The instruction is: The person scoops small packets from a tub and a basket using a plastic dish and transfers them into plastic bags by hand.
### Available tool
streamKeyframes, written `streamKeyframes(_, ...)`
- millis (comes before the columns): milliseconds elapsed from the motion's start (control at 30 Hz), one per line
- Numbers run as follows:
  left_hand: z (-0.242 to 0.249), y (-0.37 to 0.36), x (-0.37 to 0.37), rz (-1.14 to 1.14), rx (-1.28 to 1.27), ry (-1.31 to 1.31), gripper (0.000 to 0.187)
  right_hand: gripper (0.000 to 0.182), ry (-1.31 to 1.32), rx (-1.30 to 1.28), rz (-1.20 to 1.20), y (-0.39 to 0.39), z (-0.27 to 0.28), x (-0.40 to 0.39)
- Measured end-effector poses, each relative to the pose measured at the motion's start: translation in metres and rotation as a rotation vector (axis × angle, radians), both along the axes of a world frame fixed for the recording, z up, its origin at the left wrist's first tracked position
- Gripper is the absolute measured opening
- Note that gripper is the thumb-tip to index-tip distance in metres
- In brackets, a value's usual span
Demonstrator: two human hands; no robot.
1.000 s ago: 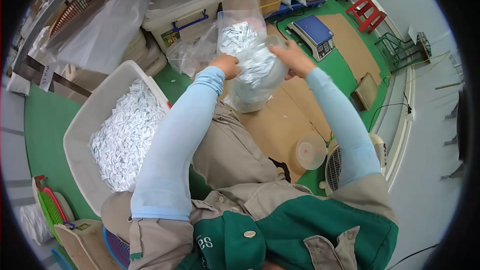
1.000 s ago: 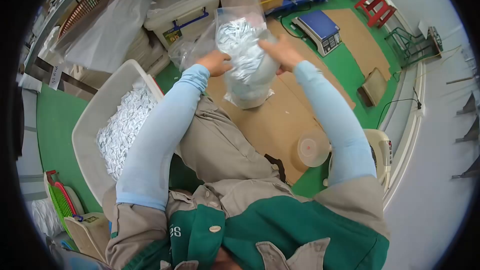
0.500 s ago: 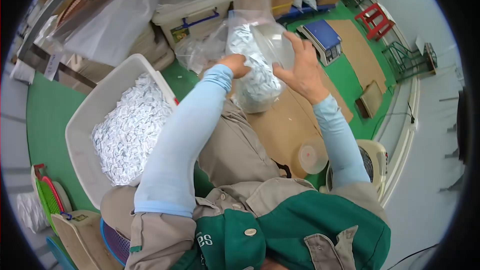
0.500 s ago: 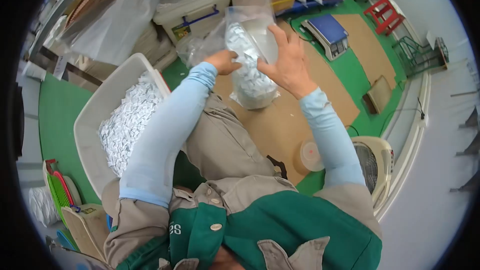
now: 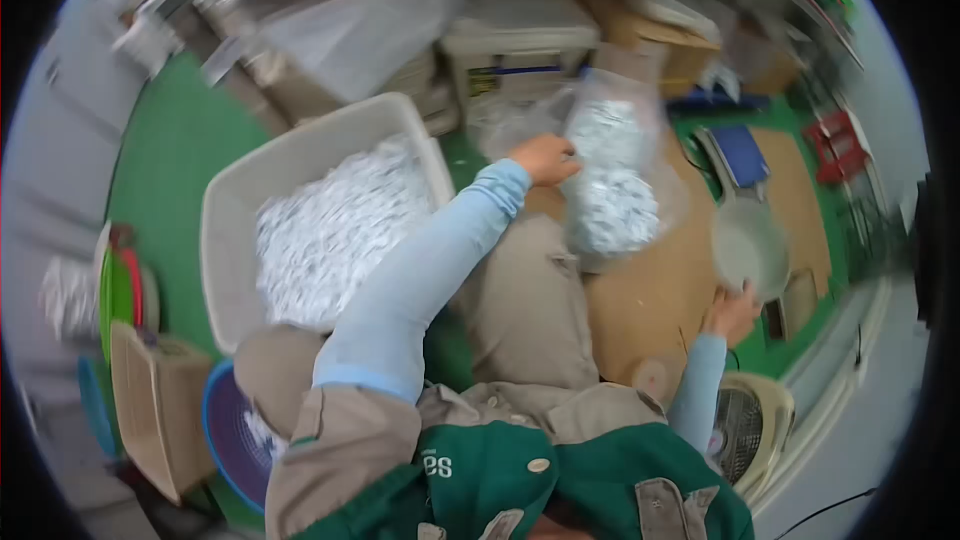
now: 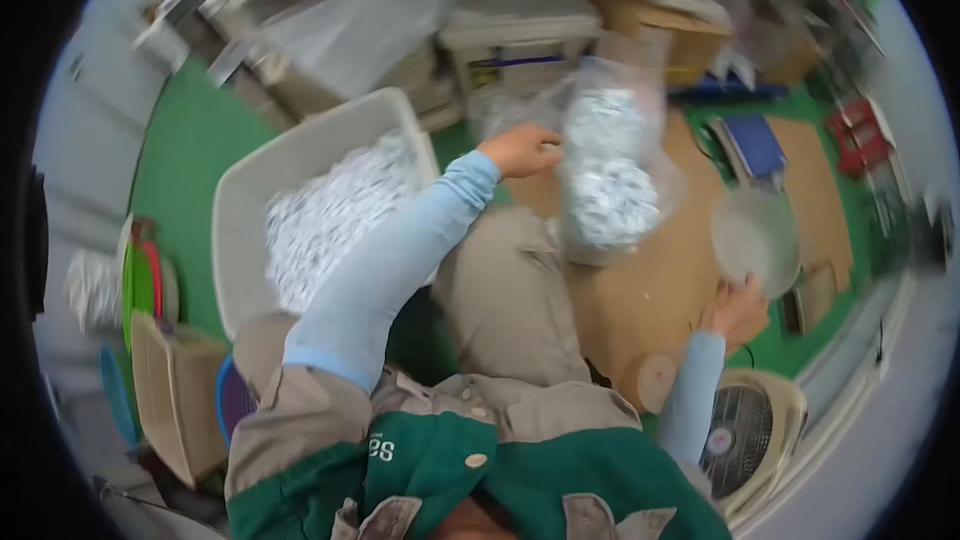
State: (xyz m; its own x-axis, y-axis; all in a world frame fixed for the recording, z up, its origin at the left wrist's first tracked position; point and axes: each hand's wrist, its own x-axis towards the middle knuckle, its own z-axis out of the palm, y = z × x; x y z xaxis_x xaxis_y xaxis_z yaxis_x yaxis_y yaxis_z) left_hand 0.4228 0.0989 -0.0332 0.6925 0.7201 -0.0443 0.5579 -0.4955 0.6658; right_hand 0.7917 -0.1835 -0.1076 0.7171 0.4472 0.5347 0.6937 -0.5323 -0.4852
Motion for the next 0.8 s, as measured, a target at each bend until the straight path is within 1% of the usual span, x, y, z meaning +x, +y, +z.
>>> streamKeyframes(33, 0.000, -0.008, -0.036, 0.065, 0.012, -0.048, 0.047, 0.045, 0.344, 0.242, 0.056, -0.011, -0.029, -0.010)
streamKeyframes(67, 0.004, -0.020, -0.057, 0.077, 0.000, -0.109, 0.047, 0.042, 0.638, 0.333, 0.076, -0.036, -0.058, -0.016)
streamKeyframes(100, 0.014, -0.020, -0.080, 0.066, -0.046, -0.060, 0.047, 0.039, 0.942, 0.337, 0.101, -0.056, -0.083, -0.021)
streamKeyframes(133, 0.026, -0.022, -0.107, 0.104, -0.045, -0.052, 0.046, 0.039, 1.672, 0.514, -0.134, -0.061, -0.070, -0.040)
streamKeyframes(167, 0.017, -0.010, -0.134, 0.118, 0.062, -0.072, 0.045, 0.040, 1.810, 0.389, -0.138, -0.076, -0.087, -0.046)
streamKeyframes(200, 0.043, -0.021, -0.162, 0.249, -0.094, -0.056, 0.045, 0.040, 1.944, 0.257, -0.147, -0.091, -0.123, -0.050)
streamKeyframes(233, 0.053, -0.023, -0.195, 0.333, -0.079, 0.026, 0.043, 0.039, 1.893, 0.280, -0.259, -0.092, -0.157, -0.056)
streamKeyframes(267, 0.058, -0.017, -0.226, 0.382, -0.155, 0.047, 0.043, 0.037, 1.836, 0.303, -0.368, -0.091, -0.189, -0.063)
streamKeyframes(300, 0.064, -0.023, -0.254, 0.473, -0.074, 0.042, 0.044, 0.037, 1.791, 0.364, -0.420, -0.086, -0.212, -0.064)
streamKeyframes(333, 0.075, -0.035, -0.277, 0.575, -0.097, 0.008, 0.044, 0.037, 1.793, 0.398, -0.414, -0.077, -0.216, -0.064)
streamKeyframes(367, 0.083, -0.049, -0.300, 0.677, -0.119, -0.026, 0.044, 0.037, 1.810, 0.412, -0.384, -0.067, -0.216, -0.067)
streamKeyframes(433, 0.084, -0.073, -0.347, 0.844, -0.138, -0.089, 0.042, 0.037, 1.850, 0.414, -0.321, -0.044, -0.207, -0.071)
streamKeyframes(500, 0.073, -0.084, -0.394, 0.929, -0.271, -0.097, 0.047, 0.037, 1.875, 0.413, -0.264, -0.028, -0.194, -0.076)
streamKeyframes(567, 0.082, -0.107, -0.406, 1.042, -0.343, -0.086, 0.046, 0.037, 1.886, 0.403, -0.206, -0.012, -0.181, -0.079)
streamKeyframes(600, 0.081, -0.113, -0.410, 1.085, -0.406, -0.150, 0.047, 0.037, 1.893, 0.398, -0.177, -0.004, -0.173, -0.080)
streamKeyframes(800, 0.083, -0.110, -0.413, 1.017, -0.422, -0.263, 0.049, 0.037, 1.912, 0.290, 0.047, 0.036, -0.127, -0.088)
